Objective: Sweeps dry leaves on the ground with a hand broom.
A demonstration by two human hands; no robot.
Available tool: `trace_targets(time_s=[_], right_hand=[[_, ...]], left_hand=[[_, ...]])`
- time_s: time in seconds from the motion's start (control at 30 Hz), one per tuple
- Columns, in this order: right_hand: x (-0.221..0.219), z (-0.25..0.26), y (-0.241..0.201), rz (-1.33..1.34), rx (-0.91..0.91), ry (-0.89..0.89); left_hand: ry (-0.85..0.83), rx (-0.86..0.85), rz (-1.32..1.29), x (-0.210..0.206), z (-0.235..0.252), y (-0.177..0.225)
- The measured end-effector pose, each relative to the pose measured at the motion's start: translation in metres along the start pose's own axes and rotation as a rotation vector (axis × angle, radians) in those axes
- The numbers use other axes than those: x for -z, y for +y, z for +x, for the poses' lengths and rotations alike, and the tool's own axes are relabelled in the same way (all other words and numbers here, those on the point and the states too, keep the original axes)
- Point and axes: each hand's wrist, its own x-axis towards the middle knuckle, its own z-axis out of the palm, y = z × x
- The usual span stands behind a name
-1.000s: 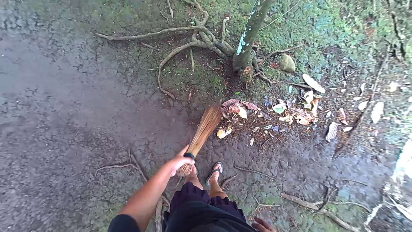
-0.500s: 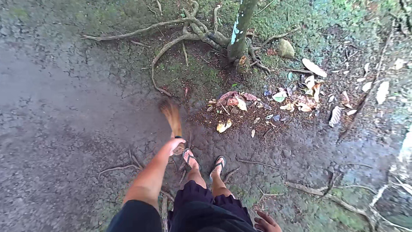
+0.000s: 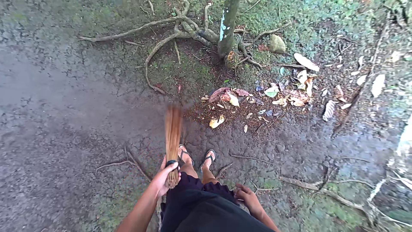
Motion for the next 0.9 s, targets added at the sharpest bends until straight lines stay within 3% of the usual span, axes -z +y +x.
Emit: trace_targets(time_s=[0.13, 0.27, 0.37, 0.43, 0.53, 0.63, 0.67, 0.77, 0.83, 0.9], right_hand=[[0.037, -0.001, 0.016, 0.026, -0.009, 0.029], [0.061, 0.001, 0.031, 0.049, 0.024, 0.017], [0.064, 0.000, 0.027, 0.033, 0.148, -0.093], [0.054, -0.001, 0.011, 0.102, 0.234, -0.226], [0.030, -0.019, -0.026, 0.445, 0.262, -0.482], [0.004, -0.039, -0.047, 0.586, 0.239, -0.742], [-0.004, -0.043, -0.050, 0.556, 0.227, -0.831], [-0.030, -0.044, -0.049, 0.579, 0.084, -1.010], [-0.045, -0.034, -0.051, 0.681, -0.120, -0.910], [-0.056, -0.007, -0.055, 0.724, -0.229, -0.800]], left_hand=[[-0.002, 0.055, -0.099, -0.057, 0.078, -0.022], [-0.318, 0.185, 0.238, -0.164, 0.120, -0.060], [-0.482, 0.209, 0.352, -0.209, 0.116, -0.070], [-0.543, 0.193, 0.350, -0.212, 0.097, -0.072], [-0.589, 0.147, 0.249, -0.200, 0.050, -0.082], [-0.437, 0.062, 0.184, -0.176, -0.011, -0.096], [-0.366, 0.007, 0.304, -0.165, -0.025, -0.097], [-0.186, -0.191, 1.061, -0.128, -0.048, -0.092], [-0.100, -0.282, 1.363, -0.122, -0.062, -0.088], [-0.029, -0.357, 1.384, -0.125, -0.072, -0.083]])
